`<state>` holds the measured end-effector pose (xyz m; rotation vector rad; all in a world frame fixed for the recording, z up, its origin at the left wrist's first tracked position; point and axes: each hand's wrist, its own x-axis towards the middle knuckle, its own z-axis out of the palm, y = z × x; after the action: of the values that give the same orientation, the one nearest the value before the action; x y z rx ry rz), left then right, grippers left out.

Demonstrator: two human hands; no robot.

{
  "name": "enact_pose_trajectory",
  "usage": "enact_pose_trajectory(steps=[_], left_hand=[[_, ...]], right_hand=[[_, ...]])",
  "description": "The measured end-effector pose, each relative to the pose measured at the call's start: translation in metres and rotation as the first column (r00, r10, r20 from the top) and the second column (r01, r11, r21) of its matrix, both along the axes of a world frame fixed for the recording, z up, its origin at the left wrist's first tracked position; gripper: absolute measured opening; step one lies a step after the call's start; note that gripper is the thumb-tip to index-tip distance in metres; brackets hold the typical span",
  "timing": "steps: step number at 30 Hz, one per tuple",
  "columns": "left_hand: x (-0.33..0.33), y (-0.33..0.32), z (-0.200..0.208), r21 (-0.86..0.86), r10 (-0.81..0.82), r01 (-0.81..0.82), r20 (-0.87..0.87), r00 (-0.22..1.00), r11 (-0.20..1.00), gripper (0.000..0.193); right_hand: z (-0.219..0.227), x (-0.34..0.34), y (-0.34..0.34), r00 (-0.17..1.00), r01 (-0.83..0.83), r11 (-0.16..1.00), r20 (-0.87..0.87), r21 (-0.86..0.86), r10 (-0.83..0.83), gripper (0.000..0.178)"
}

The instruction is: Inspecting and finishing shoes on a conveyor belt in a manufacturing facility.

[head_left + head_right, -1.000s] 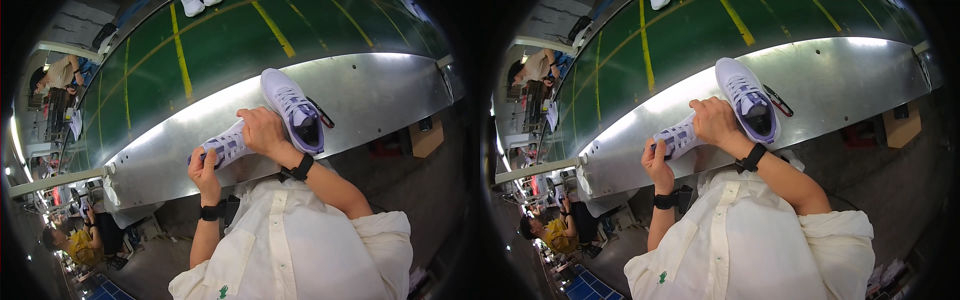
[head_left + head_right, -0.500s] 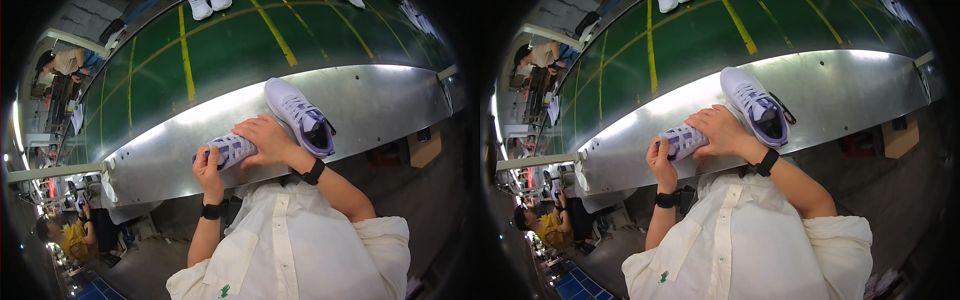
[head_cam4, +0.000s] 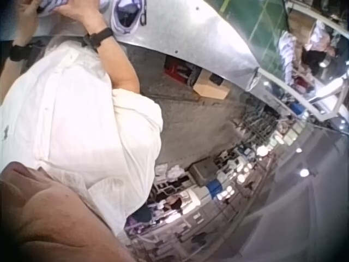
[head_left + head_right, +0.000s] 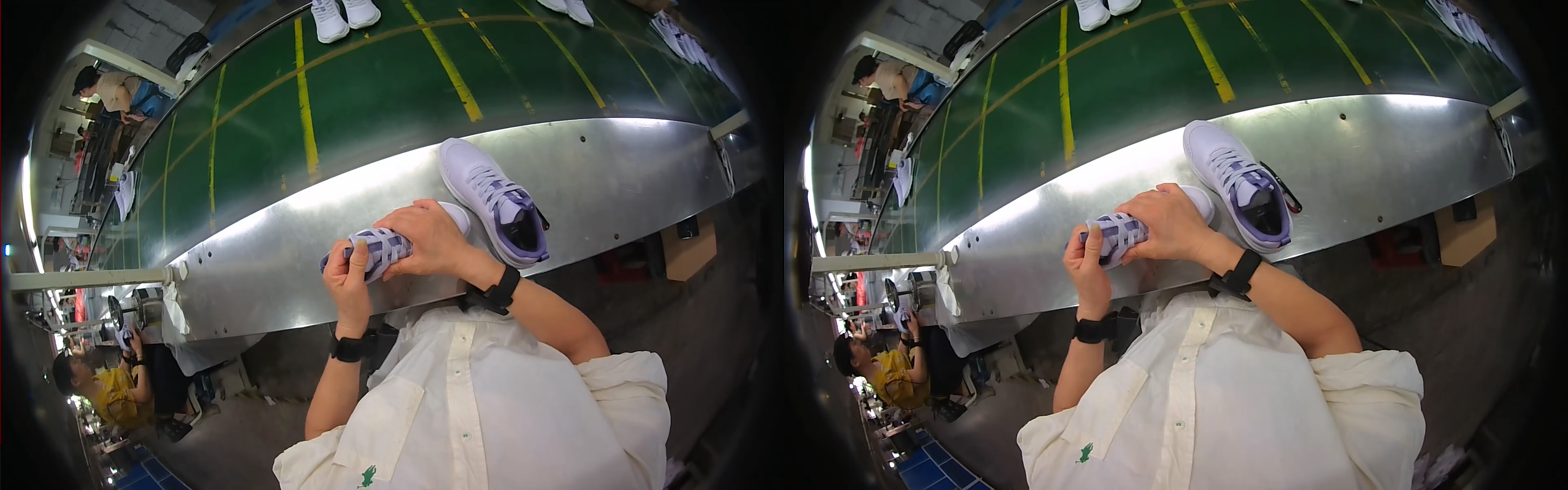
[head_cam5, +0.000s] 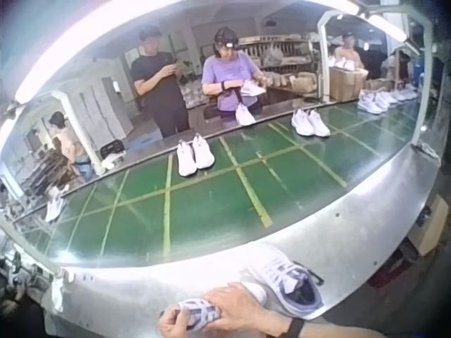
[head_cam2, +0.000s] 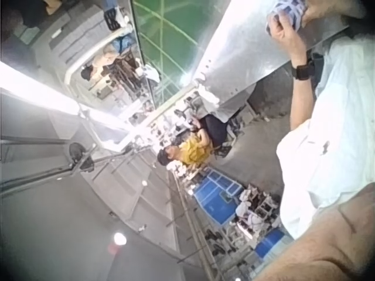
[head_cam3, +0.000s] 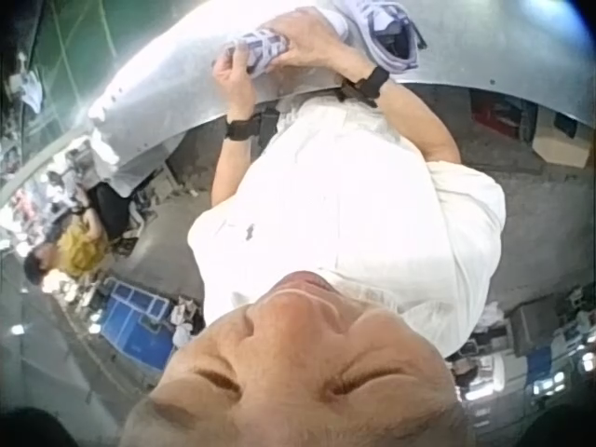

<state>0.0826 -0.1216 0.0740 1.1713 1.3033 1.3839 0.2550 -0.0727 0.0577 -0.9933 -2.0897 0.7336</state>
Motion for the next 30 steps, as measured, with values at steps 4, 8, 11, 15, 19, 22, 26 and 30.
enact_pose_trajectory(steps=[4, 8, 11, 15, 19, 22, 26, 30], left_hand=[[-0.006, 0.005, 0.025, -0.181, -0.151, 0.122, -0.155, 0.976, 0.976, 0.021], [-0.02, -0.001, 0.054, -0.288, -0.267, 0.159, -0.39, 0.881, 0.944, 0.028], [-0.022, 0.014, 0.081, -0.571, -0.487, 0.266, -0.278, 0.828, 0.777, 0.037], [-0.019, 0.027, 0.08, -0.759, -0.619, 0.305, -0.161, 0.769, 0.575, 0.047], [-0.022, 0.033, 0.066, -0.823, -0.509, 0.263, -0.037, 0.86, 0.503, 0.046], [-0.026, 0.034, 0.053, -0.791, -0.498, 0.266, -0.057, 0.865, 0.551, 0.042], [-0.015, 0.029, 0.057, -0.751, -0.411, 0.308, 0.053, 0.91, 0.584, 0.037], [-0.016, 0.02, 0.044, -0.681, -0.351, 0.295, 0.059, 0.934, 0.67, 0.038]], right_hand=[[-0.007, -0.002, -0.002, 0.997, 0.048, 0.999, -0.066, 0.021, -0.047, 0.063], [-0.005, -0.008, -0.003, 0.993, 0.084, 0.995, -0.089, 0.052, -0.08, 0.062], [-0.004, -0.005, -0.003, 0.995, 0.088, 0.996, -0.045, 0.02, -0.087, 0.062], [-0.008, -0.008, -0.004, 0.994, 0.099, 0.995, -0.059, 0.03, -0.097, 0.063], [-0.004, -0.005, -0.007, 0.993, 0.094, 0.995, -0.067, 0.024, -0.092, 0.065], [-0.004, -0.004, -0.005, 0.994, 0.103, 0.993, -0.052, 0.049, -0.101, 0.066], [-0.003, -0.004, -0.006, 0.992, 0.12, 0.991, -0.054, 0.062, -0.117, 0.066], [-0.005, -0.005, -0.006, 0.991, 0.127, 0.987, -0.058, 0.097, -0.122, 0.066]])
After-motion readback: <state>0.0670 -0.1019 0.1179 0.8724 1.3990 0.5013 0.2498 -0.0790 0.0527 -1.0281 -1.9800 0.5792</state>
